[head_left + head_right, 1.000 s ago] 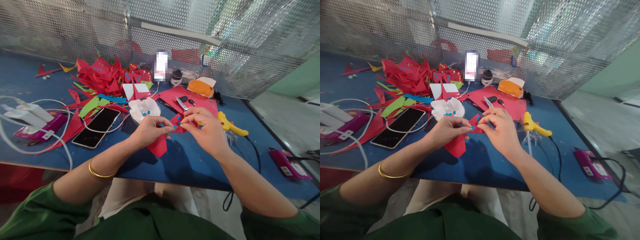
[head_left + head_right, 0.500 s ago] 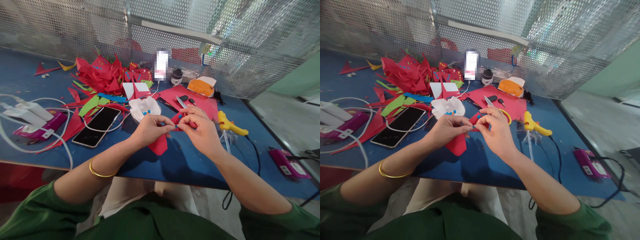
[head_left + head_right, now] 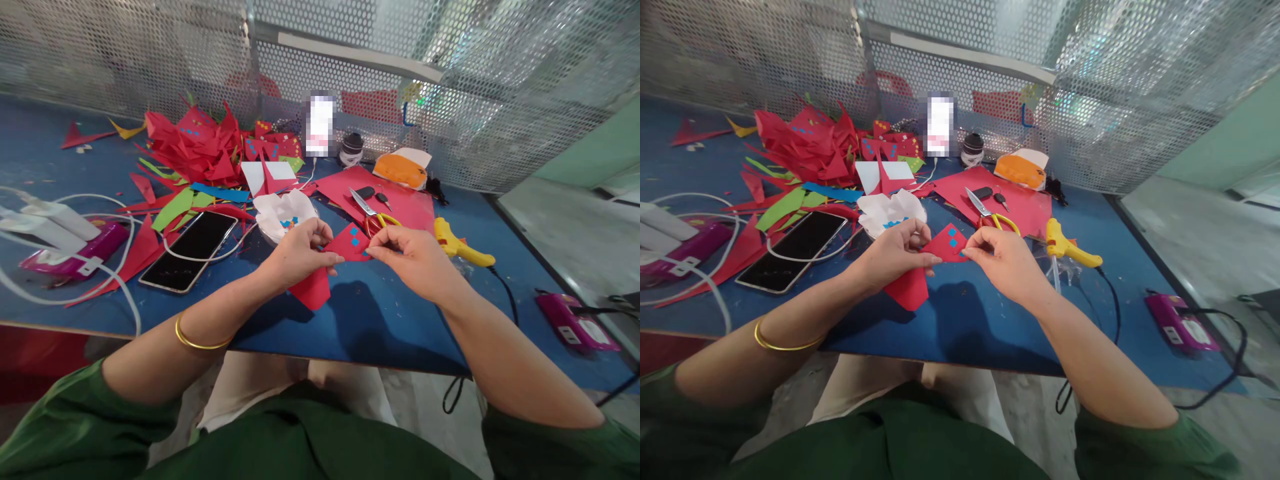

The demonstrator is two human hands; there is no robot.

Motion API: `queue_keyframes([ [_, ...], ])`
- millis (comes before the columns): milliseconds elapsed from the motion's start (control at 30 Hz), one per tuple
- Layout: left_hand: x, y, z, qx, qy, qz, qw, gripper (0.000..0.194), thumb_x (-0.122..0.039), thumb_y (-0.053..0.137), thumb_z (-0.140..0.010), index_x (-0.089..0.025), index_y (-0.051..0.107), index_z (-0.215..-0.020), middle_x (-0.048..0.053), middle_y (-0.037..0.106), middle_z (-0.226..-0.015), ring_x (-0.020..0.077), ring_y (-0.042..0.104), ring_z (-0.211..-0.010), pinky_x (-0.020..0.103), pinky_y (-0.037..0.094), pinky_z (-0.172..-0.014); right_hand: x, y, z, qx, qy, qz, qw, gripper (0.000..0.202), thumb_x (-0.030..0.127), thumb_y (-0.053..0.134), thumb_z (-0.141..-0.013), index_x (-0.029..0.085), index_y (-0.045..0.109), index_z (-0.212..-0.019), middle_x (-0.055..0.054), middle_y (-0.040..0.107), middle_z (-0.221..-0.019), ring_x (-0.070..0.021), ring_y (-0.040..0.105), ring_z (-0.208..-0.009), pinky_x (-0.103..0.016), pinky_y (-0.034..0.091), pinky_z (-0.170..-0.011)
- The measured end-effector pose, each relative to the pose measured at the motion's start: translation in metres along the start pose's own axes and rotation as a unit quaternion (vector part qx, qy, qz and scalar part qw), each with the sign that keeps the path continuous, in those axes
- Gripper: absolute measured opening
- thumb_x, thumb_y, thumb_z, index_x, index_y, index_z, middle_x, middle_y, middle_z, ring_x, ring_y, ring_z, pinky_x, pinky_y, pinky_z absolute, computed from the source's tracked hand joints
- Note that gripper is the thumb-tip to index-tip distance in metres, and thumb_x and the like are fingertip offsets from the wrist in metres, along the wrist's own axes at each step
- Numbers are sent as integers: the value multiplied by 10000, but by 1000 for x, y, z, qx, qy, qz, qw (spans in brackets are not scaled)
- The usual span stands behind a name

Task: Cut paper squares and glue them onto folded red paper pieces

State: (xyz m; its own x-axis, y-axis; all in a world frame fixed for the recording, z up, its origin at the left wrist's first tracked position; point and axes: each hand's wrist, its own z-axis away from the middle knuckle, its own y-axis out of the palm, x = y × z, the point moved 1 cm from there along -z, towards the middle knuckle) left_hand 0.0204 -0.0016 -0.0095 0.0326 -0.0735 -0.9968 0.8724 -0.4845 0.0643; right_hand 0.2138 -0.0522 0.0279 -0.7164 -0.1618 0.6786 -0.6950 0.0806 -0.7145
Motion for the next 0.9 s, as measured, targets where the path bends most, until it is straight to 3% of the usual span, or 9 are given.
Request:
queue_keyframes([
  [133, -2, 1, 2, 34, -75, 21, 996, 273, -120, 760, -718, -157, 586, -924, -23, 680, -685, 109, 643, -476, 206, 491, -463, 2, 4, 0, -2, -4, 29, 1000, 152, 293, 636, -823, 209, 624, -696, 16, 605, -631, -128, 476, -574, -286, 358, -562],
  [233, -5, 1, 4, 73, -109, 7, 991, 75, -167, 727, -769, -124, 693, -821, 27, 712, -688, 91, 612, -463, 192, 456, -445, 3, 8, 1, -2, -14, 51, 999, 139, 275, 627, -849, 210, 617, -726, 14, 623, -662, -129, 483, -577, -292, 365, -575],
  [300, -5, -1, 5, 71, -119, 5, 990, 51, -175, 720, -777, -127, 720, -760, 27, 703, -631, 87, 586, -441, 192, 445, -439, 4, 10, 1, -4, -33, 62, 998, 128, 259, 621, -864, 211, 607, -746, 4, 644, -724, -141, 524, -634, -302, 392, -619],
  [467, -5, -2, 5, 62, -127, 4, 990, 83, -195, 712, -767, -139, 741, -712, 11, 640, -482, 91, 546, -391, 185, 419, -424, 9, 13, 1, 9, -92, 77, 993, 134, 206, 602, -879, 208, 582, -747, -26, 638, -843, -174, 586, -785, -335, 435, -729],
  [733, -8, -1, 7, 65, -122, -26, 990, 103, -190, 702, -759, -137, 740, -679, -5, 605, -439, 70, 511, -375, 164, 380, -424, 8, 16, 2, -2, -115, 83, 990, 133, 185, 609, -881, 209, 590, -752, -55, 642, -943, -213, 619, -916, -392, 462, -852],
  [900, -11, 1, 9, 65, -127, -30, 989, 114, -157, 692, -788, -118, 728, -687, -10, 596, -430, 68, 524, -388, 160, 395, -442, 5, 18, 0, -2, -115, 72, 991, 142, 159, 626, -875, 203, 590, -745, -44, 642, -904, -206, 624, -901, -393, 466, -865],
])
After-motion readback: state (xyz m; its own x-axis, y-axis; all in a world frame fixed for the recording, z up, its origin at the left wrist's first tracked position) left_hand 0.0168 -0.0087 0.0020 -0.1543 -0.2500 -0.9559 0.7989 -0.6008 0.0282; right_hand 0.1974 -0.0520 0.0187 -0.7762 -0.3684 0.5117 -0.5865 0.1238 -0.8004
